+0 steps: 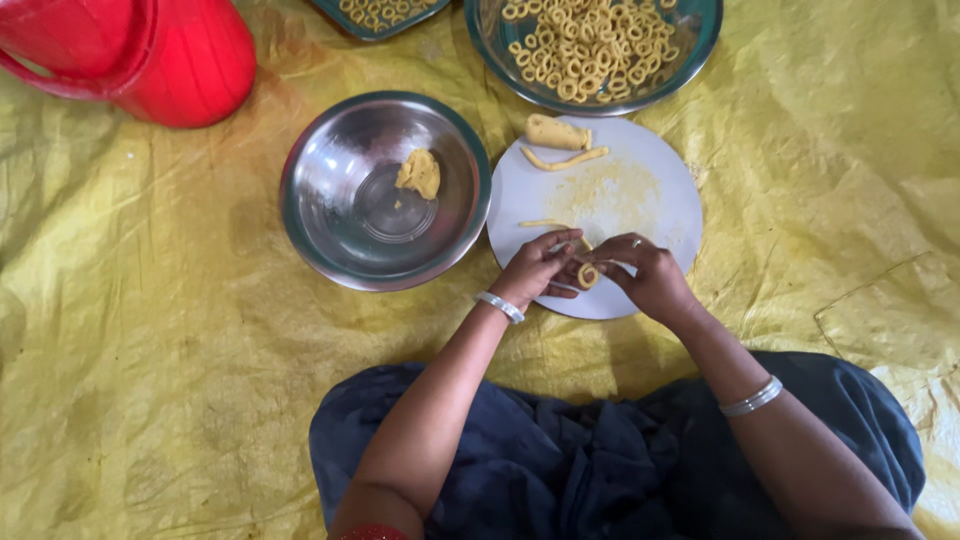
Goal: The person sits on a yellow tarp and shapes dough into small ring-shaped snacks by hand. They roll small pieces of dough into thin strips, then join the ends to form rings, placing the finished pieces into metal trays.
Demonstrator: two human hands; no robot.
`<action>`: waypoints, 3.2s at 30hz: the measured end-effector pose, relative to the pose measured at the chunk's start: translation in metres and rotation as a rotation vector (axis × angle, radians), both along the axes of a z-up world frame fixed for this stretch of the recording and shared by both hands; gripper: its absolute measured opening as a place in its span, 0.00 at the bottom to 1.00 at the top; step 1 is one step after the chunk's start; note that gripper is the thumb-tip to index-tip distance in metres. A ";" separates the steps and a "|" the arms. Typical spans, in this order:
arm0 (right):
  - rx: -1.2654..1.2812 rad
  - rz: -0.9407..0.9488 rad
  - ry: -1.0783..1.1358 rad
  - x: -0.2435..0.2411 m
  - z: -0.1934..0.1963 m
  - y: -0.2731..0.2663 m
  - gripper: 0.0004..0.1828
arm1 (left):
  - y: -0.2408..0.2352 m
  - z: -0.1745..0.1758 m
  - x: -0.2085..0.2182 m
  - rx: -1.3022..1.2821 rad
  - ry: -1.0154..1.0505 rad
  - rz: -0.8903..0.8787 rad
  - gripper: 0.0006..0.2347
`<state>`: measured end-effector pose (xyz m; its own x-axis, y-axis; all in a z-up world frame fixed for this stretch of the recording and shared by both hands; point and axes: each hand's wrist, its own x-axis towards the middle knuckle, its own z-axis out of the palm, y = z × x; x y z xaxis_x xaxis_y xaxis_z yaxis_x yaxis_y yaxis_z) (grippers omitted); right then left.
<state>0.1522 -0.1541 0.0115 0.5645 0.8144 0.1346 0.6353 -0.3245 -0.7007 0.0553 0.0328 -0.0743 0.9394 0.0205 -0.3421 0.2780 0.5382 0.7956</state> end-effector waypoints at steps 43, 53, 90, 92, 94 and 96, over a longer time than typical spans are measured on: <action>0.047 -0.307 -0.072 0.020 -0.016 -0.012 0.10 | -0.005 -0.006 -0.020 0.446 0.053 0.057 0.10; -0.073 -0.339 -0.143 0.027 -0.021 -0.022 0.08 | 0.023 0.046 0.047 1.010 -0.074 0.224 0.09; 0.229 -0.449 0.753 0.028 -0.007 -0.062 0.14 | -0.097 0.005 0.064 -0.393 -0.005 0.713 0.16; 0.322 -0.496 0.749 0.028 -0.008 -0.057 0.15 | -0.103 0.009 0.065 -0.336 0.003 0.708 0.16; 0.325 -0.505 0.842 0.026 -0.006 -0.054 0.15 | -0.108 0.011 0.062 -0.271 0.032 0.705 0.16; 0.334 -0.521 0.927 0.024 -0.005 -0.052 0.15 | -0.108 0.012 0.058 -0.196 -0.007 0.670 0.16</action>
